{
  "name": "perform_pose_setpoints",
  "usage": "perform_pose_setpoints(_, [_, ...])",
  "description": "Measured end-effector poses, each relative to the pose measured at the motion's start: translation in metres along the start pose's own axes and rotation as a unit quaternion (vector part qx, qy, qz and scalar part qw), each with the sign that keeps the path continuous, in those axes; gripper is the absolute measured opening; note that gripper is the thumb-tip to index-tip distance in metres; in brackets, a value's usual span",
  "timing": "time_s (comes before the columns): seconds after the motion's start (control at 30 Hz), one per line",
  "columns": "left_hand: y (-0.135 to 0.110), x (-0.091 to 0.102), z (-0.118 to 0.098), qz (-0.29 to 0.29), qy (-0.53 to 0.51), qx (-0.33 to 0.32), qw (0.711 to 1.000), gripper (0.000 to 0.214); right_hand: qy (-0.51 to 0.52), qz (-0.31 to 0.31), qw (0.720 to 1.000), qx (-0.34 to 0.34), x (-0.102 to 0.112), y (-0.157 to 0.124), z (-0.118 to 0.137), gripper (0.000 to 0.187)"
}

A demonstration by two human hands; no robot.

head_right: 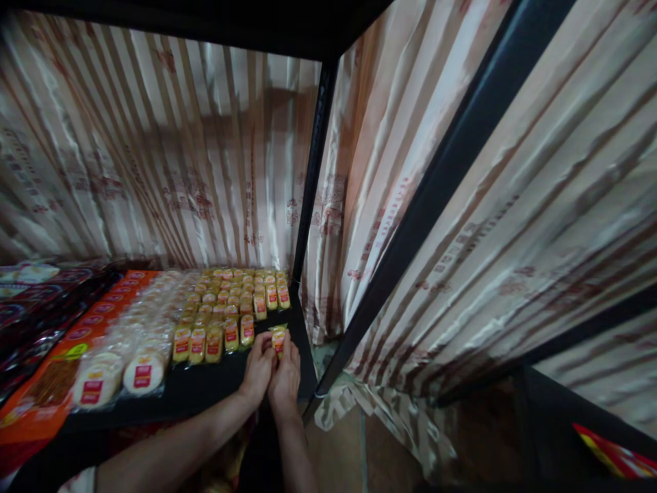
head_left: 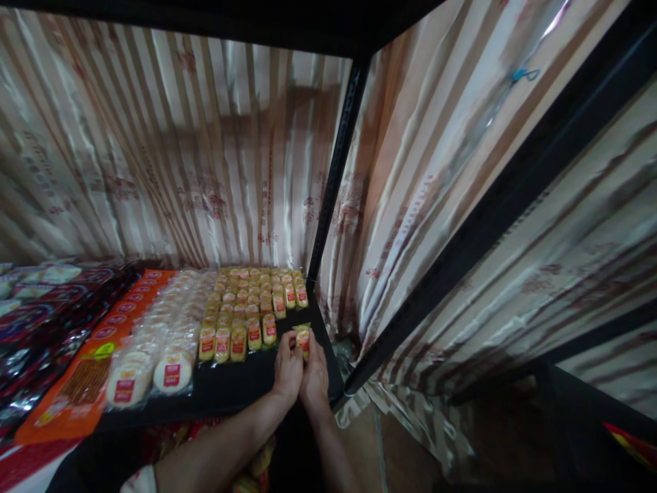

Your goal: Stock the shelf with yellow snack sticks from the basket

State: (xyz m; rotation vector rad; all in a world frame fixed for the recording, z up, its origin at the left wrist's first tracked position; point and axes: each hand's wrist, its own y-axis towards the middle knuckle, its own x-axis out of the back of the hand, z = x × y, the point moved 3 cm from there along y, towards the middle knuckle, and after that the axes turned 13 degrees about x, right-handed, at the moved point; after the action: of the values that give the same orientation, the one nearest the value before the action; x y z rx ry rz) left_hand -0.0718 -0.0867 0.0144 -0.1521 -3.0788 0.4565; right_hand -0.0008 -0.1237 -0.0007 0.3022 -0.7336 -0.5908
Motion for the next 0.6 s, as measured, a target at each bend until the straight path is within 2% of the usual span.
perform_pose_setpoints(0.3, [0.022,-0.007,-0.02,-0.024,0.046,-0.02,0.998,0.029,-0.032,-0.006,0.999,0.008,-0.015,0.029,-0.009,0.051])
perform_pose_setpoints(0.47, [0.03,-0.006,-0.034,-0.027,0.029,-0.01,0.999,0.024,-0.034,0.004,0.999,-0.018,-0.027,0.046,-0.016,0.051])
perform_pose_setpoints(0.6, [0.036,-0.007,-0.043,-0.032,0.035,-0.004,0.999,0.023,-0.04,-0.016,0.999,-0.034,-0.035,0.057,-0.02,0.05])
